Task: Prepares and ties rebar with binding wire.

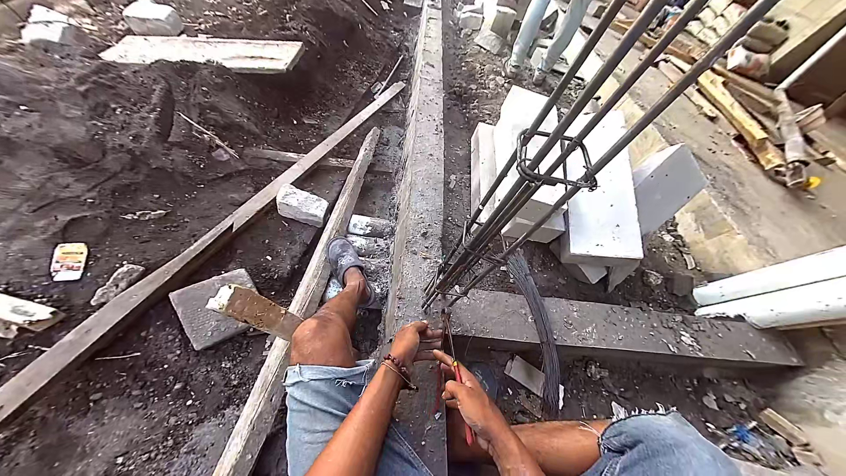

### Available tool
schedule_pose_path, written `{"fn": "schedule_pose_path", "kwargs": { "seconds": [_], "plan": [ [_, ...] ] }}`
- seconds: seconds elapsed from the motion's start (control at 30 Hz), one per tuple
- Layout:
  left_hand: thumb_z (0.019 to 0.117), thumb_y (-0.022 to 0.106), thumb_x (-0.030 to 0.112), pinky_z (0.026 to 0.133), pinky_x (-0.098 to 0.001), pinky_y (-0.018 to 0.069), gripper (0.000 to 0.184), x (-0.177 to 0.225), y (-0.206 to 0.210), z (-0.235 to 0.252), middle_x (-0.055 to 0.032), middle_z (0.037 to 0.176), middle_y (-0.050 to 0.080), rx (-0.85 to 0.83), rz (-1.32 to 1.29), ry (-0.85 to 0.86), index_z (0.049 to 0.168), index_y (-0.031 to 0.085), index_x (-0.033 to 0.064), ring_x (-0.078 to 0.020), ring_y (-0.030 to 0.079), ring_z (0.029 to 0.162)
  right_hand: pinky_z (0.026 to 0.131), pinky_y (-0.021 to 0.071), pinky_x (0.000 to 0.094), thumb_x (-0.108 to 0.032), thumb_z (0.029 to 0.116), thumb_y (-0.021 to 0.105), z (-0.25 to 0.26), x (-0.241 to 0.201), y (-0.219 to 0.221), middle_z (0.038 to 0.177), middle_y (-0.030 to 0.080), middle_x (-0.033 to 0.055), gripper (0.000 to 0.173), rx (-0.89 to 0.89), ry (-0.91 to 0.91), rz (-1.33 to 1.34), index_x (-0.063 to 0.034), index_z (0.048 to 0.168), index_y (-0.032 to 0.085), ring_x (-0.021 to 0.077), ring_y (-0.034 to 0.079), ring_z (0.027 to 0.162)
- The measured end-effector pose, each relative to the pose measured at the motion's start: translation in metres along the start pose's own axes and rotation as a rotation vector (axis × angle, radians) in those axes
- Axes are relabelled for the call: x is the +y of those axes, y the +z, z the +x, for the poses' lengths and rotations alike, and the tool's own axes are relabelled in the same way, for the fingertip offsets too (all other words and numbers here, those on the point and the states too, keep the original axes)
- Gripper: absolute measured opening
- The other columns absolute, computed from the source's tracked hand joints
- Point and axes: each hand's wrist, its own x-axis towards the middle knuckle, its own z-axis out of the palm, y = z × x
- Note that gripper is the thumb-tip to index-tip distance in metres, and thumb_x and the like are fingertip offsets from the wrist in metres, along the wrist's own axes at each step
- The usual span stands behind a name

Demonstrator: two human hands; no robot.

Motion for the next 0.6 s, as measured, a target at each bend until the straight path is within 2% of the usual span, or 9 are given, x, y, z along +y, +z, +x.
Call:
{"fn": "schedule_pose_path", "kwargs": {
  "seconds": [0.1,0.13,0.17,0.2,0.23,0.33,0.43,0.5,0.6],
  "plan": [
    [0.1104,0.035,0.022,0.073,-0.0453,0.0623,0.036,0.0,-0.002,0.003,-0.0202,0.105,0.076,-0.038,-0.133,-0.034,0.097,0.058,-0.0024,-0.0333,0.077,0.087,0.067,0.0476,0.0307,-0.003,0.0896,0.046,0.001,-0.003,0.001,0.152,0.051,0.0049,0.065,0.038,-0.043,-0.034,-0.0213,0.152,0.05,0.0119,0.061,0.091],
    [0.1101,0.035,0.022,0.075,-0.0471,0.0624,0.035,-0.001,-0.002,0.004,-0.0214,0.107,0.076,-0.049,-0.164,-0.039,0.098,0.057,-0.0027,-0.0352,0.076,0.091,0.075,0.0504,0.0325,-0.005,0.0892,0.049,0.003,-0.001,0.001,0.147,0.055,0.0069,0.063,0.093,-0.064,-0.108,-0.0211,0.149,0.054,0.0132,0.061,0.099],
    [0.11,0.035,0.021,0.077,-0.0479,0.0622,0.034,-0.002,-0.002,0.006,-0.0222,0.107,0.076,-0.049,-0.185,-0.039,0.098,0.057,-0.0029,-0.0361,0.076,0.094,0.089,0.0526,0.0368,-0.009,0.0868,0.053,0.006,0.002,0.001,0.144,0.057,0.0075,0.061,0.156,-0.082,-0.212,-0.024,0.145,0.059,0.0162,0.06,0.115],
    [0.1098,0.036,0.021,0.078,-0.0481,0.062,0.033,-0.002,-0.002,0.008,-0.0229,0.108,0.075,-0.052,-0.206,-0.041,0.098,0.056,-0.0028,-0.0366,0.076,0.096,0.096,0.0515,0.0409,-0.013,0.0851,0.055,0.01,0.007,0.001,0.14,0.057,0.0082,0.058,0.22,-0.107,-0.322,-0.0282,0.141,0.064,0.0201,0.057,0.122],
    [0.1097,0.035,0.021,0.079,-0.0474,0.0615,0.032,-0.003,-0.003,0.009,-0.0233,0.108,0.075,-0.07,-0.221,-0.046,0.098,0.055,-0.0021,-0.0363,0.075,0.096,0.097,0.0497,0.0451,-0.016,0.0851,0.056,0.011,0.009,0.002,0.138,0.056,0.0091,0.056,0.27,-0.119,-0.415,-0.0316,0.138,0.066,0.0238,0.055,0.124],
    [0.1099,0.033,0.026,0.072,-0.0427,0.0595,0.034,-0.008,-0.004,0.012,-0.0217,0.102,0.074,-0.155,-0.193,-0.052,0.098,0.054,0.0008,-0.0324,0.074,0.087,0.102,0.0452,0.0524,-0.023,0.0867,0.054,0.008,0.005,0.005,0.143,0.054,0.0064,0.054,0.275,-0.089,-0.641,-0.0388,0.137,0.066,0.0275,0.052,0.128],
    [0.111,0.03,0.028,0.067,-0.0417,0.0589,0.039,-0.011,-0.003,0.012,-0.0239,0.102,0.074,-0.176,-0.156,-0.039,0.1,0.054,-0.0005,-0.0345,0.075,0.083,0.102,0.045,0.0504,-0.026,0.086,0.055,0.001,0.001,0.014,0.14,0.055,0.0049,0.054,0.306,-0.09,-0.768,-0.0413,0.137,0.066,0.0282,0.05,0.129],
    [0.1117,0.029,0.028,0.067,-0.0428,0.0601,0.041,-0.009,0.0,0.01,-0.0256,0.103,0.074,-0.183,-0.177,-0.042,0.102,0.054,-0.002,-0.036,0.075,0.083,0.098,0.0487,0.0469,-0.023,0.0869,0.056,-0.002,0.002,0.017,0.14,0.055,0.0089,0.053,0.354,-0.119,-0.772,-0.0362,0.137,0.066,0.0282,0.054,0.124],
    [0.112,0.028,0.03,0.069,-0.0459,0.0609,0.042,-0.01,0.001,0.007,-0.0268,0.103,0.074,-0.22,-0.22,-0.061,0.105,0.053,-0.003,-0.0379,0.075,0.082,0.09,0.0548,0.0426,-0.019,0.0899,0.054,-0.002,0.007,0.018,0.138,0.054,0.014,0.053,0.33,-0.092,-0.64,-0.0275,0.142,0.063,0.0248,0.061,0.112]
  ]
}}
